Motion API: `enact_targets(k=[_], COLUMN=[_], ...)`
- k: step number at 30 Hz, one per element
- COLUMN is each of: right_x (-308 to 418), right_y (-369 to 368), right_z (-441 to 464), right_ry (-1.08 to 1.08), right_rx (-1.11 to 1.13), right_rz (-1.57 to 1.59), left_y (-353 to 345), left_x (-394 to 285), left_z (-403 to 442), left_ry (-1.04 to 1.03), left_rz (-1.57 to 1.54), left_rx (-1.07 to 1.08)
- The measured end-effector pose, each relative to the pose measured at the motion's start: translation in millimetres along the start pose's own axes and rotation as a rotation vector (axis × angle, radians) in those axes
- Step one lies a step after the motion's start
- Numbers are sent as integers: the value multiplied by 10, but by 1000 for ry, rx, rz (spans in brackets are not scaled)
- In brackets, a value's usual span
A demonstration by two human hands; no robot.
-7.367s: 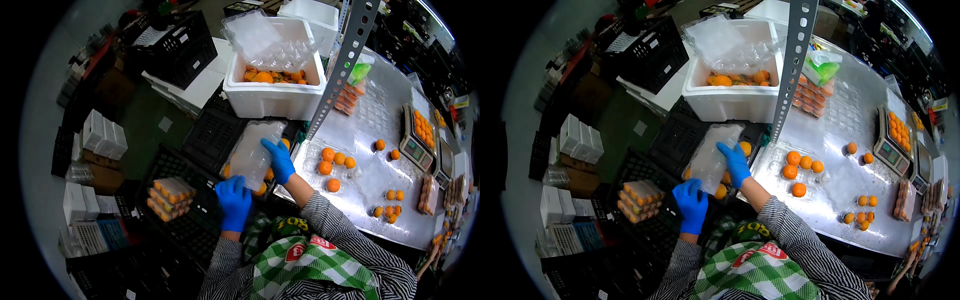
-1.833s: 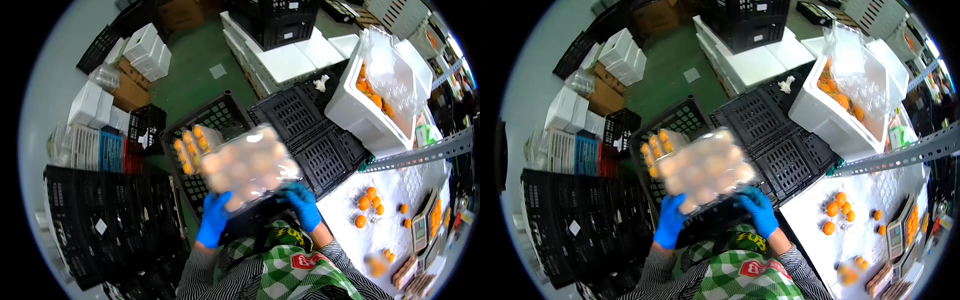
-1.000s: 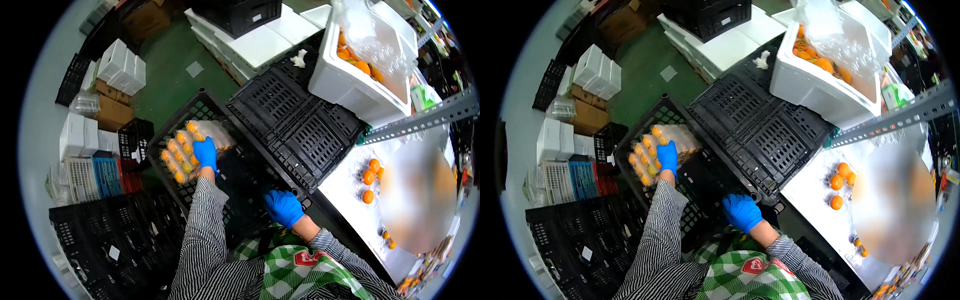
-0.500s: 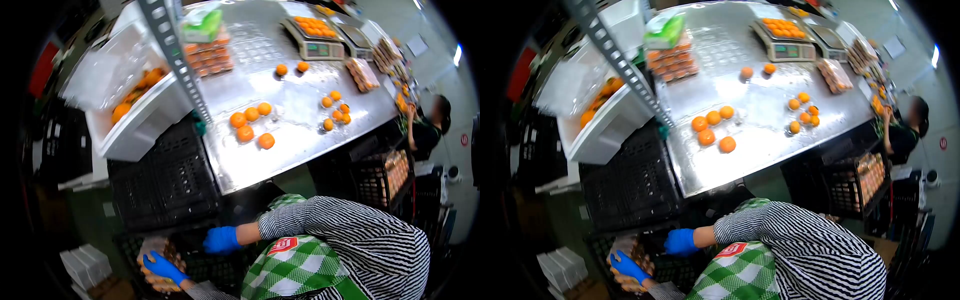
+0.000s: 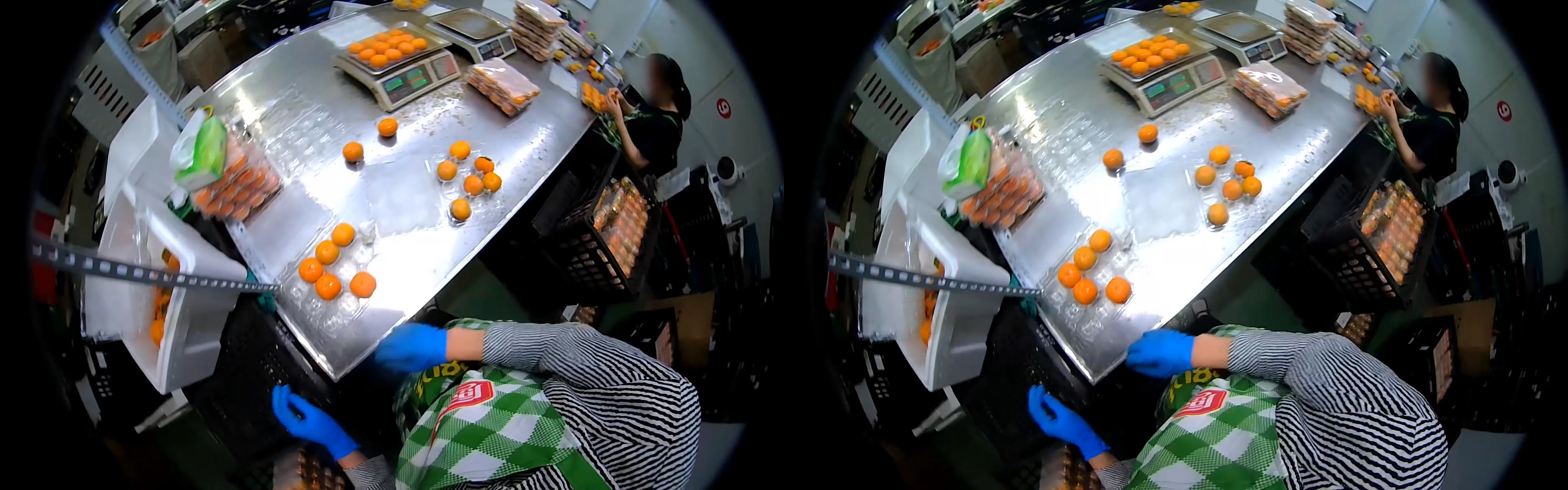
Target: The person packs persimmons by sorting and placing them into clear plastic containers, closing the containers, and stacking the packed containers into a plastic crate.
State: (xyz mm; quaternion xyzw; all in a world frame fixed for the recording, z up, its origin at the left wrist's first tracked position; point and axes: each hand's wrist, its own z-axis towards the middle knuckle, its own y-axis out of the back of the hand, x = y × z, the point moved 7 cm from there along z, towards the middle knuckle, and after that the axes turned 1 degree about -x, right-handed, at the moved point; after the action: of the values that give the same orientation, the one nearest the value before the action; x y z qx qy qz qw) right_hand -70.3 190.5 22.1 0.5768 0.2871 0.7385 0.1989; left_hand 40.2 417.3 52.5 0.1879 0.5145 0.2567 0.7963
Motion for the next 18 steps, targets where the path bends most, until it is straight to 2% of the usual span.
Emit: enact_targets(k=[4, 6, 9, 10, 14, 15, 16, 18], right_x=[-517, -812, -1139, -1255, -1811, -1949, -2103, -2356], right_y=[790, 1125, 1648, 1822, 2364, 2468, 2558, 2701], right_z=[-546, -843, -1300, -1433, -2020, -2123, -2188, -2217], right_ry=[-177, -386, -412, -457, -824, -828, -889, -870], right_rx=[-208, -198, -534, -585, -944, -1013, -989, -957], right_rz=[-126, -153, -261, -286, -81, -139, -157, -321], left_y=[-846, -1231, -1704, -1837, -2309, -2402, -2479, -2640], left_x=[-684, -1035, -1519, -1689, -2129, -2224, -2326, -2416], left_z=[-147, -260, -408, -446, -601, -626, -639, -671], left_ry=[25, -28, -196, -259, -364, -375, -381, -375], left_rz=[-245, -285, -248, -235, -251, -237, -226, -206], left_rx=[253, 409, 592, 631, 777, 810, 844, 873])
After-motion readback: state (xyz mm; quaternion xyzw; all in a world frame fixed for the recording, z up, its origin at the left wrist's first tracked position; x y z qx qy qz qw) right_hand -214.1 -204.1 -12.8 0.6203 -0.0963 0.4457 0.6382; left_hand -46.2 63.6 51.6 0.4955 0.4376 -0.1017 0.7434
